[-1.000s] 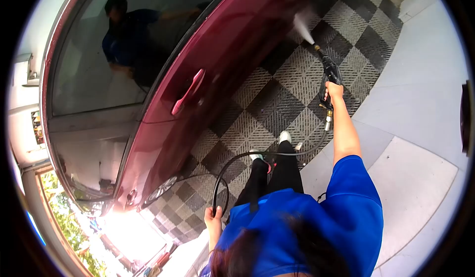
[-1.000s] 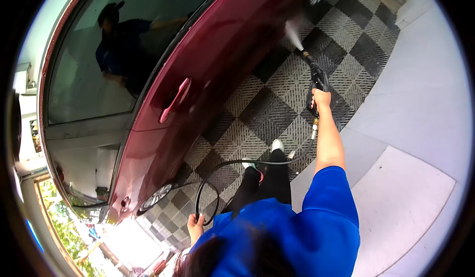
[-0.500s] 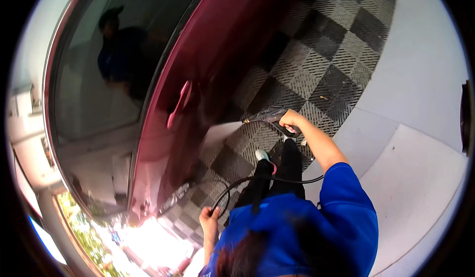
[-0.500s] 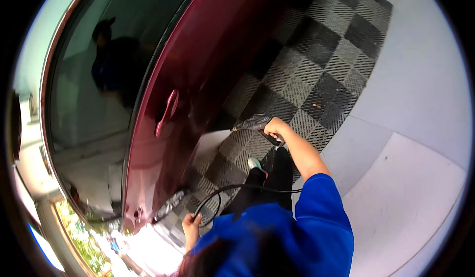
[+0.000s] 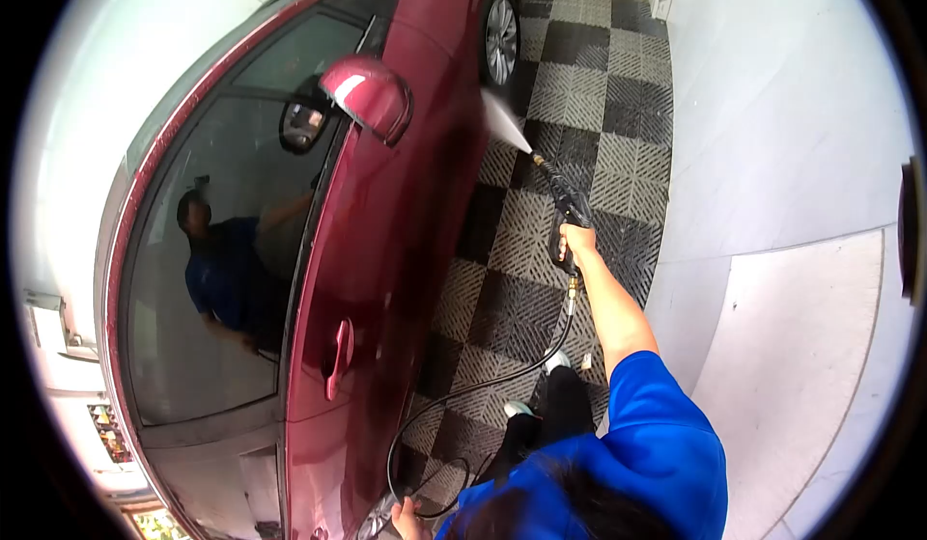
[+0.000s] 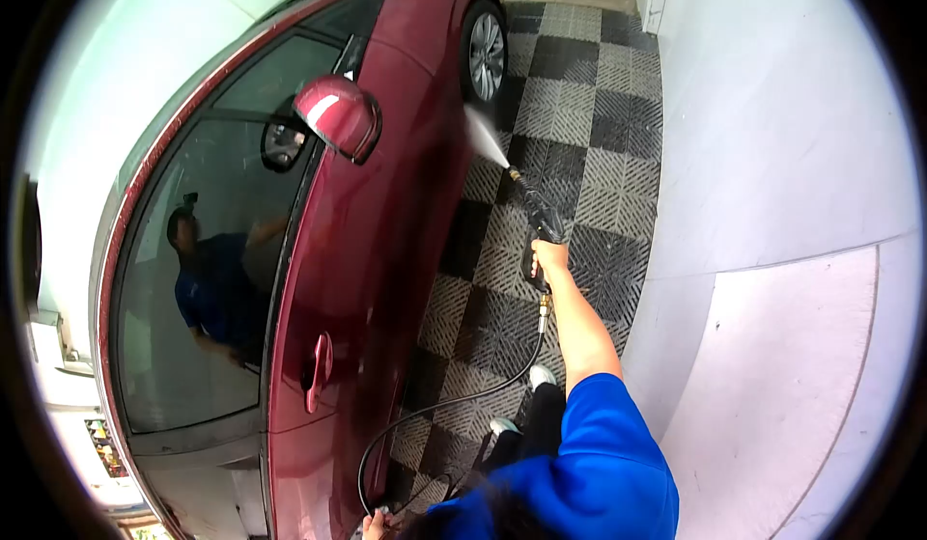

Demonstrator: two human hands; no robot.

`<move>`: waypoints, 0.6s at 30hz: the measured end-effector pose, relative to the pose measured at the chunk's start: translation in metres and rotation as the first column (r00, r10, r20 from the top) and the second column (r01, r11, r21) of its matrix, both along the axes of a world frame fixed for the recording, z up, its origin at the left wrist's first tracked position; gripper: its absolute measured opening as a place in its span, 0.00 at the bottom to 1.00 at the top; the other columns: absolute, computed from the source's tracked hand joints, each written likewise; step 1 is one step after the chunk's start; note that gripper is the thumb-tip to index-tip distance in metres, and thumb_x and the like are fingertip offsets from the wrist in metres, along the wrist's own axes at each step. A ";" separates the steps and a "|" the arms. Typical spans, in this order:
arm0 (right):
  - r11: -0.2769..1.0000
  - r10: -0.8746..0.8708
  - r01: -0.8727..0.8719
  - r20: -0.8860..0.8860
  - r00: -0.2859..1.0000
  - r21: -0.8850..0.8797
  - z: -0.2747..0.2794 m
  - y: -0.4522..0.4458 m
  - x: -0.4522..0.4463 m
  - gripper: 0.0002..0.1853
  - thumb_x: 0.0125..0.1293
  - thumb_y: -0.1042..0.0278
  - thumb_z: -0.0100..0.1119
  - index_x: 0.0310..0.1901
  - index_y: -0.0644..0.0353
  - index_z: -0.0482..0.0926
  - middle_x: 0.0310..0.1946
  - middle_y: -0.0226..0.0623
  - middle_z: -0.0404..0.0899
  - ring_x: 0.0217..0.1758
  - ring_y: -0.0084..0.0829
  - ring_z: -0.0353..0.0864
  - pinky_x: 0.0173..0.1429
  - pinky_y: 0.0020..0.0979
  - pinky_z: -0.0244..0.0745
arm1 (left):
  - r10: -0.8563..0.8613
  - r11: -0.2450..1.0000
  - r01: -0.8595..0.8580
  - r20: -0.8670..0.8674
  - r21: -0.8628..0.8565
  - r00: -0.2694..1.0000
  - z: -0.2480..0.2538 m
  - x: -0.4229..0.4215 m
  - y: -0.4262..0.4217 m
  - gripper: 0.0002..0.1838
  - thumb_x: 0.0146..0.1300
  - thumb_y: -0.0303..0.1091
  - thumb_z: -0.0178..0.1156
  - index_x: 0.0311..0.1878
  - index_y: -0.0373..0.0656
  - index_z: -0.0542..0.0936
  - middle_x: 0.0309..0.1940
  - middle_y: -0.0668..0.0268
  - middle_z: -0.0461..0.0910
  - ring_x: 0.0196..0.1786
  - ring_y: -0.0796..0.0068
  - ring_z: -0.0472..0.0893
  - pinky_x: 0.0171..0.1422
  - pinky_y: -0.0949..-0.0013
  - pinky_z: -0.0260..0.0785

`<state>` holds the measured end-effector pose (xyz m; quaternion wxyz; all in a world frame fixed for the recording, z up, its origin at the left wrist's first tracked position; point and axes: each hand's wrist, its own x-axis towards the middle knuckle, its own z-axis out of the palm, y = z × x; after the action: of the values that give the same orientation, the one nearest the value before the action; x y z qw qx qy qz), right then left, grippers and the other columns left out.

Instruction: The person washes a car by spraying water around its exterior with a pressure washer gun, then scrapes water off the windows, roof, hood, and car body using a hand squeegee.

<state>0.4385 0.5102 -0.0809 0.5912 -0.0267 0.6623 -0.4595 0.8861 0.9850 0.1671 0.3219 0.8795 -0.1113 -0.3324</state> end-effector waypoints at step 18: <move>0.972 -0.217 0.221 0.059 0.974 -0.081 0.057 -0.089 -0.030 0.08 0.52 0.77 0.53 0.18 0.64 0.71 0.12 0.38 0.67 0.09 0.34 0.66 0.14 0.38 0.66 | -0.070 0.992 0.083 -0.125 0.096 0.990 0.011 -0.012 -0.032 0.21 0.67 0.51 0.54 0.40 0.40 0.80 0.34 0.64 0.82 0.29 0.76 0.71 0.35 0.70 0.65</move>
<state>0.4086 0.4207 -0.0240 0.5515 0.0323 0.6258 -0.5507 0.8744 0.9527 0.1783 0.2701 0.8678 -0.1082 -0.4027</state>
